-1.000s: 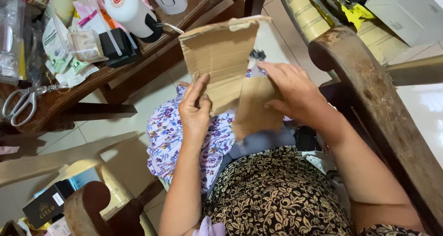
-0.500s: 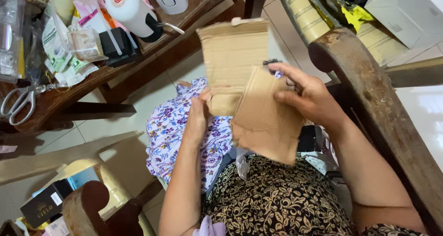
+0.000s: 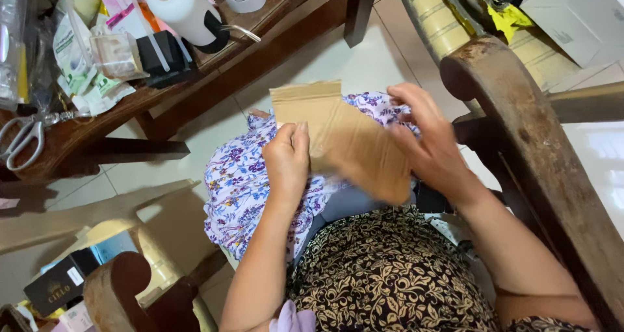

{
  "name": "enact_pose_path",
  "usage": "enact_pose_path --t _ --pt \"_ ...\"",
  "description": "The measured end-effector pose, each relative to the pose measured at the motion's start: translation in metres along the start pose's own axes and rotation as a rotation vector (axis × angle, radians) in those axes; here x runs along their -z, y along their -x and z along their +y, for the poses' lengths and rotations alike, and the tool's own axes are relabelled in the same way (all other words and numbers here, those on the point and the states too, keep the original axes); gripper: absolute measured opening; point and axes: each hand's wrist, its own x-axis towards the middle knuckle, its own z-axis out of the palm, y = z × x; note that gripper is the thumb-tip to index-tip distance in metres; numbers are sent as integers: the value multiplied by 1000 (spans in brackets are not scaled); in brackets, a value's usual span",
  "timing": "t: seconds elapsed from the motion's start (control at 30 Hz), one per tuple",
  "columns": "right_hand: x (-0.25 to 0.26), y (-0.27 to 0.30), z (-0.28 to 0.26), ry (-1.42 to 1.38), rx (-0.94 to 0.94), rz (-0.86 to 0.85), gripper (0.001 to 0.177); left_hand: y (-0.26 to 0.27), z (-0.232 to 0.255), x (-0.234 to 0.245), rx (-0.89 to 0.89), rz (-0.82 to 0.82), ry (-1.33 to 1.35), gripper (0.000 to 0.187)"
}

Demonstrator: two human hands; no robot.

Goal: The person opens yellow and black plastic mailer bags by hand, pulls out cosmetic product boxes, and sets them on a chair. They then cut open a cardboard box with scissors, flatten the cardboard, and open a face masks box, peeling at its plastic wrap before stacking the unpacked items on a chair.

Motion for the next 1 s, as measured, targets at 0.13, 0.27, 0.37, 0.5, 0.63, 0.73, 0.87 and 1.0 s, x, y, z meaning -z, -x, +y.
enact_pose_path --t 0.13,0.27,0.37,0.5,0.63,0.73,0.87,1.0 --pt "-5 14 -24 478 404 -115 94 -2 8 -9 -6 -25 -33 29" --pt "-16 7 -17 477 262 -83 71 -5 20 -11 5 -39 16 27" --pt "-15 -7 1 444 273 -68 42 -1 18 -5 32 -69 -7 22" --pt "-13 -22 10 511 264 -36 15 -6 19 -6 14 -90 -26 21" --pt "-14 -31 9 371 210 0 11 -4 17 -2 85 -111 -50 20" --pt "-14 -43 9 337 156 -22 13 -1 19 2 -144 -65 -22 19" --pt "-19 -46 14 257 12 -77 11 9 20 7 -99 -79 -17 18" --pt "-23 -57 17 357 215 -18 15 3 18 11 -143 -55 -17 17"
